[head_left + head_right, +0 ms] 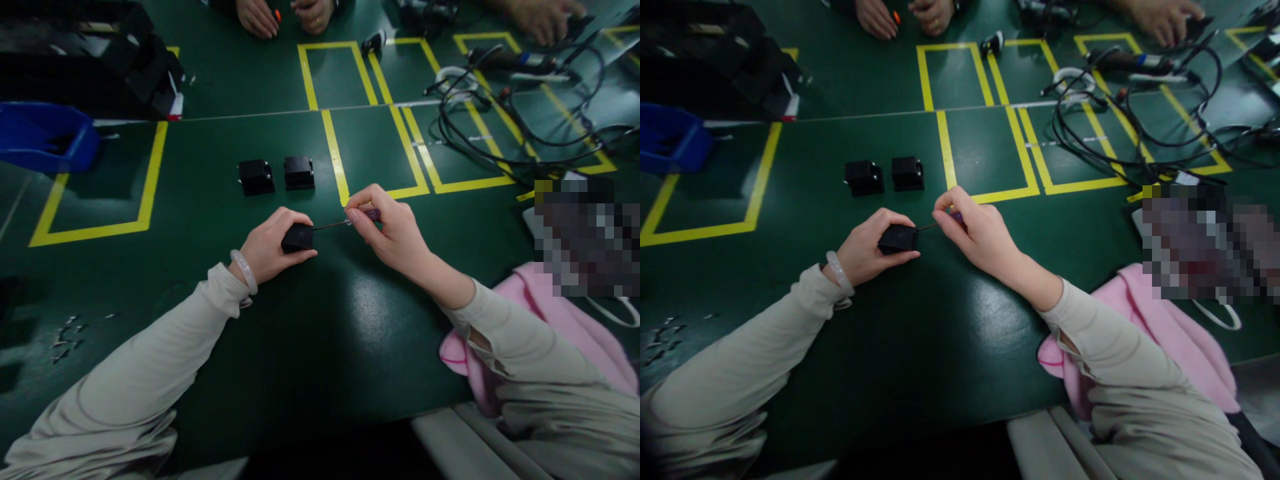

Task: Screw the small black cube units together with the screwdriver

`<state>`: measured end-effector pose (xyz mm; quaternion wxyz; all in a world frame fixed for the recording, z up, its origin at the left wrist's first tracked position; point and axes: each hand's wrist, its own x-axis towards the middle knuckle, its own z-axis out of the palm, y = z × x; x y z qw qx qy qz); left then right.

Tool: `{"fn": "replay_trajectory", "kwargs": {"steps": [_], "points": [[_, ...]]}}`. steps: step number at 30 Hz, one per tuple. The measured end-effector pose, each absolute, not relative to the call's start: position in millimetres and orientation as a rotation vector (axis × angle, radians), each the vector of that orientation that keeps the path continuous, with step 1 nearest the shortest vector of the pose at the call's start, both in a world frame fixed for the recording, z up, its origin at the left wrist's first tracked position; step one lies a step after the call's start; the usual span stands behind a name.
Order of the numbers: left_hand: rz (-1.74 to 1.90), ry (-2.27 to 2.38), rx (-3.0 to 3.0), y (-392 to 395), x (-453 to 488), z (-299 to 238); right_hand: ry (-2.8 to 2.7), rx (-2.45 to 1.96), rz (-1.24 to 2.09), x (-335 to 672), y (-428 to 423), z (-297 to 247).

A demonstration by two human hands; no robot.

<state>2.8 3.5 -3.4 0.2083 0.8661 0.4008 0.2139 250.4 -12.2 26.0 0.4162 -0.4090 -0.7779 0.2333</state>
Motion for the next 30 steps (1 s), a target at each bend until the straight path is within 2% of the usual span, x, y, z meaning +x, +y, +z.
{"fn": "replay_trajectory", "kwargs": {"steps": [30], "points": [[0.603, 1.105, 2.422, 3.8, 2.2, -3.3, -1.93, -1.038, 0.563, 250.6, -12.0, 25.6]]}}
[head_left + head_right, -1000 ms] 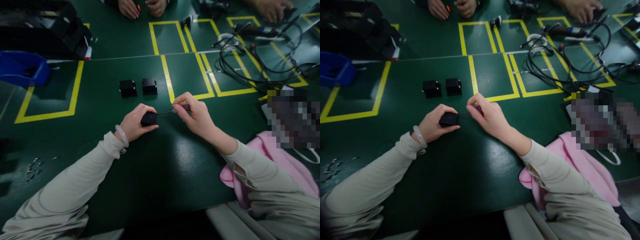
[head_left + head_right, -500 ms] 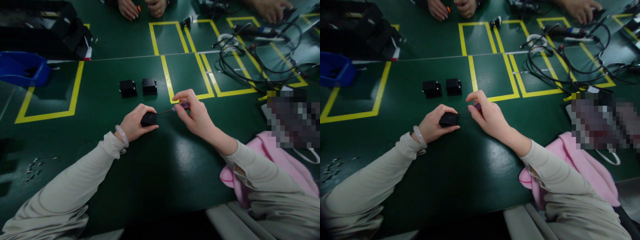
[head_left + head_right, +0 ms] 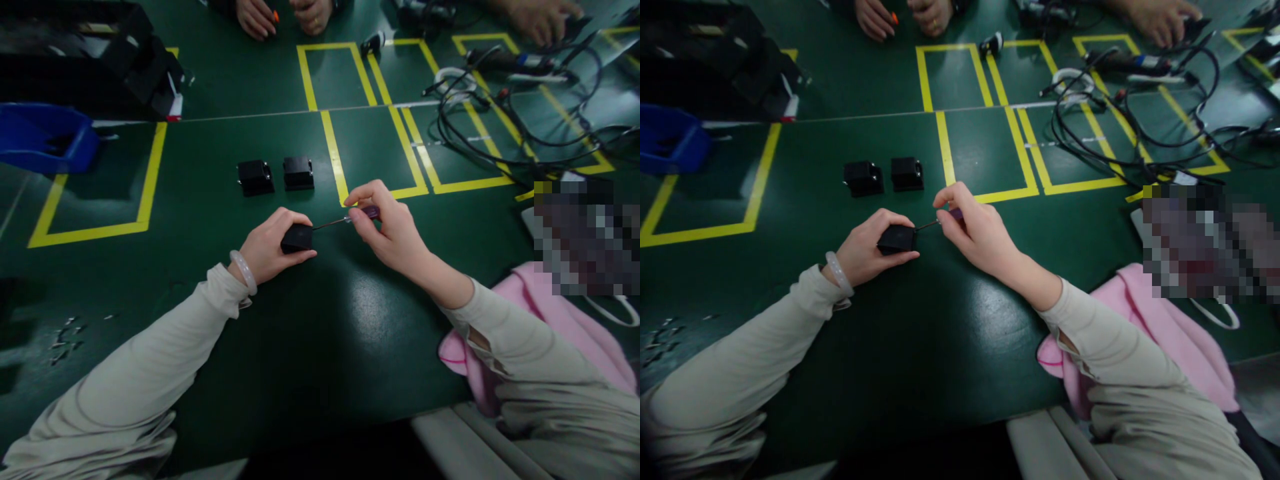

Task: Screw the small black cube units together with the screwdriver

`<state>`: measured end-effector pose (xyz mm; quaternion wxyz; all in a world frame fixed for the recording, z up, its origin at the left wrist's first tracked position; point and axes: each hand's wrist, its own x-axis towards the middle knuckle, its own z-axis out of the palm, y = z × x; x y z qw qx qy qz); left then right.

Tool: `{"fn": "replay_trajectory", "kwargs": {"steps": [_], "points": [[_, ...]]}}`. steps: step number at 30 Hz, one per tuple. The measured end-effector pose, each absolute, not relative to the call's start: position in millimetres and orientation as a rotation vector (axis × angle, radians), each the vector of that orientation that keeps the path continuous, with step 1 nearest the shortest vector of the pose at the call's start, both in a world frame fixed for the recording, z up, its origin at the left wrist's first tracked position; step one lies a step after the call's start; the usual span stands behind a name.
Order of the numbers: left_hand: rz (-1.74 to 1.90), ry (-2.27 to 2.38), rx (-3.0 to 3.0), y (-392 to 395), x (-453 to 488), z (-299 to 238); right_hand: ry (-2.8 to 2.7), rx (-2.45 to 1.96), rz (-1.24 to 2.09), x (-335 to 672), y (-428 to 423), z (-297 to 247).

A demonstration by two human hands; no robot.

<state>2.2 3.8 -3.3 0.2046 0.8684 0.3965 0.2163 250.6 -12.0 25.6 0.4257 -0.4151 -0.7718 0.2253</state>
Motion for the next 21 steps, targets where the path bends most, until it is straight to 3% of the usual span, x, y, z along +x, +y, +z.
{"fn": "replay_trajectory", "kwargs": {"steps": [21], "points": [[0.59, 1.109, 2.419, 5.7, 1.2, -2.6, -1.938, -1.032, 0.6, 250.7, -12.0, 26.4]]}}
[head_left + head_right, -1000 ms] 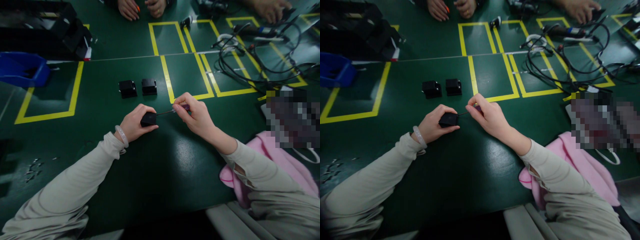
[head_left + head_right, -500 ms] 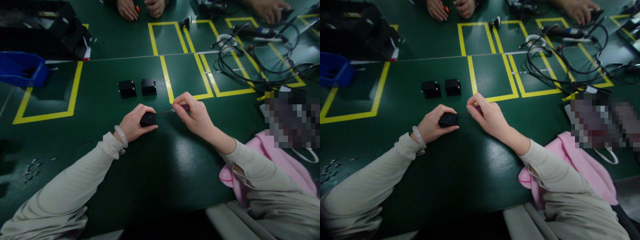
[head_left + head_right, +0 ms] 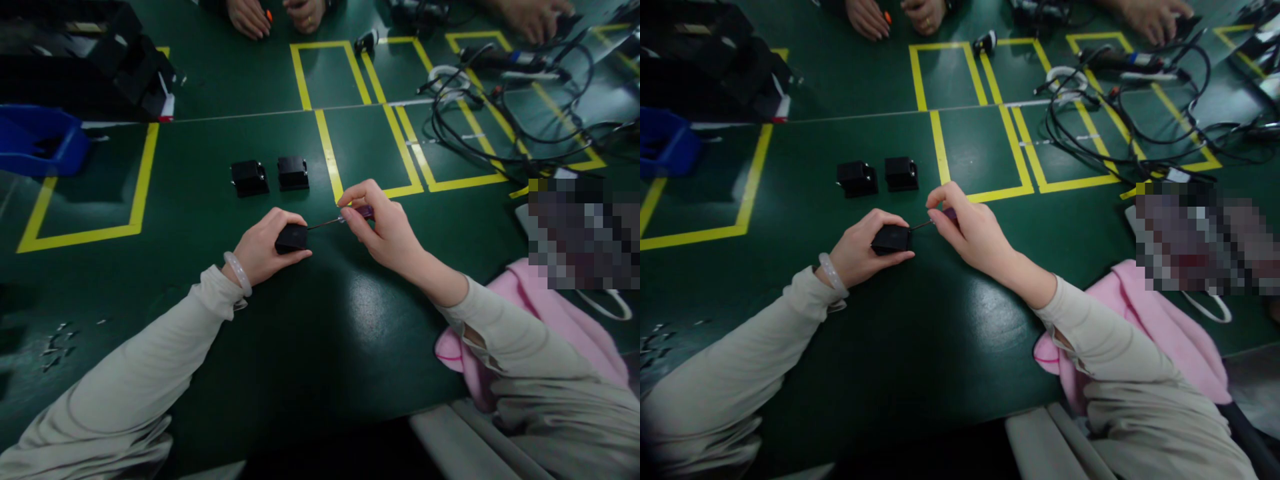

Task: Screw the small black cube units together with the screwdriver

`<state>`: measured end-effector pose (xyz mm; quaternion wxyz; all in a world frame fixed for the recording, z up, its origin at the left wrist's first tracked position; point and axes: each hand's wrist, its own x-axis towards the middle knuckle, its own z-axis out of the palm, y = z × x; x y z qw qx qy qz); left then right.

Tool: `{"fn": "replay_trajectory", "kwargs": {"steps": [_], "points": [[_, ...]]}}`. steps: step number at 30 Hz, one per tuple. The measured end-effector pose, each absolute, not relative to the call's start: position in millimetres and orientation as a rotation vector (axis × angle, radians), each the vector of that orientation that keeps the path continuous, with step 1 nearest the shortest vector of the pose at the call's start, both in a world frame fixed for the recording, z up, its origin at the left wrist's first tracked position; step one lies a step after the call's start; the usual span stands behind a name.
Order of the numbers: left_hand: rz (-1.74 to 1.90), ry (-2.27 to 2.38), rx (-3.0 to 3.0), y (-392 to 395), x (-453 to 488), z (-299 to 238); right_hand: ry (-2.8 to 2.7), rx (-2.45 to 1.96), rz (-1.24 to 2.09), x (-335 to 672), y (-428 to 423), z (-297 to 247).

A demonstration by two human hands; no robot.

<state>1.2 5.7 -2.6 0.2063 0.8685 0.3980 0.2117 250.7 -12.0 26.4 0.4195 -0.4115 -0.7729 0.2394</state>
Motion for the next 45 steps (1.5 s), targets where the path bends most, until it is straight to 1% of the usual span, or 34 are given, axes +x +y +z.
{"fn": "replay_trajectory", "kwargs": {"steps": [7, 27, 45], "points": [[0.572, 1.162, 2.4, 5.7, 0.8, -1.9, -1.986, -1.05, 0.556, 251.7, -10.3, 24.2], [0.584, 1.084, 2.411, 1.3, 3.2, -1.7, -1.916, -1.006, 0.496, 250.6, -12.9, 24.4], [0.598, 1.076, 2.429, 2.0, 2.8, -2.1, -1.933, -1.017, 0.58, 251.2, -12.2, 26.2]]}}
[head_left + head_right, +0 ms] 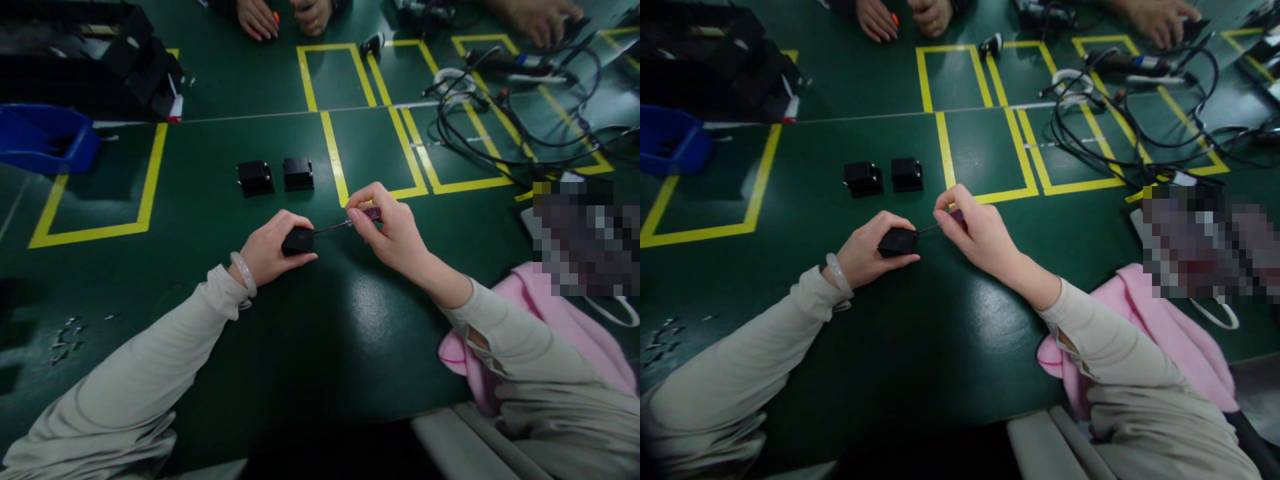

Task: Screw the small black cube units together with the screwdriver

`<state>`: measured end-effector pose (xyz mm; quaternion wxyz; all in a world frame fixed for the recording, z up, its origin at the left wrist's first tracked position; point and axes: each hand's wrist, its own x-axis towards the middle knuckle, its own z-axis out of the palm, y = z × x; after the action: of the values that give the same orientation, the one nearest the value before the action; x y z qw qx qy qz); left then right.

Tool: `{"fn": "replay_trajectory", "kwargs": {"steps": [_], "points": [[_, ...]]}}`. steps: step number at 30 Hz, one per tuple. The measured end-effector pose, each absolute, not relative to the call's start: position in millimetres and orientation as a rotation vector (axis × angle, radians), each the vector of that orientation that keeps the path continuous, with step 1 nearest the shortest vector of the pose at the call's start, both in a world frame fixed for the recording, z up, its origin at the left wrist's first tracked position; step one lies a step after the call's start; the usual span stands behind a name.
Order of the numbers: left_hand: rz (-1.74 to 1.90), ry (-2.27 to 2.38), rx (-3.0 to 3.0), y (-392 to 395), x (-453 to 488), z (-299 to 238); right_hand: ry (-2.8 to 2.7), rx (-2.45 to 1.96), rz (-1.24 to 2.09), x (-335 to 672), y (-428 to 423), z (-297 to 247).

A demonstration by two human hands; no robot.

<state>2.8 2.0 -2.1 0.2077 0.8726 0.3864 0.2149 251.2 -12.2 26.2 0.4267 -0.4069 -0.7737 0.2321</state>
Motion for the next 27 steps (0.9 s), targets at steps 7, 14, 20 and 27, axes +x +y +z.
{"fn": "replay_trajectory", "kwargs": {"steps": [7, 14, 20, 27], "points": [[0.604, 1.061, 2.428, 1.9, 2.3, -3.0, -1.949, -1.075, 0.544, 251.7, -13.5, 27.7], [0.611, 1.063, 2.414, 1.8, 3.2, -3.3, -1.972, -1.073, 0.537, 249.9, -15.3, 29.9], [0.637, 1.082, 2.377, -4.9, -0.2, -3.0, -1.962, -1.041, 0.546, 247.8, -18.2, 30.3], [0.638, 1.085, 2.343, -11.4, -5.9, -2.3, -2.034, -1.054, 0.599, 247.5, -20.4, 32.1]]}}
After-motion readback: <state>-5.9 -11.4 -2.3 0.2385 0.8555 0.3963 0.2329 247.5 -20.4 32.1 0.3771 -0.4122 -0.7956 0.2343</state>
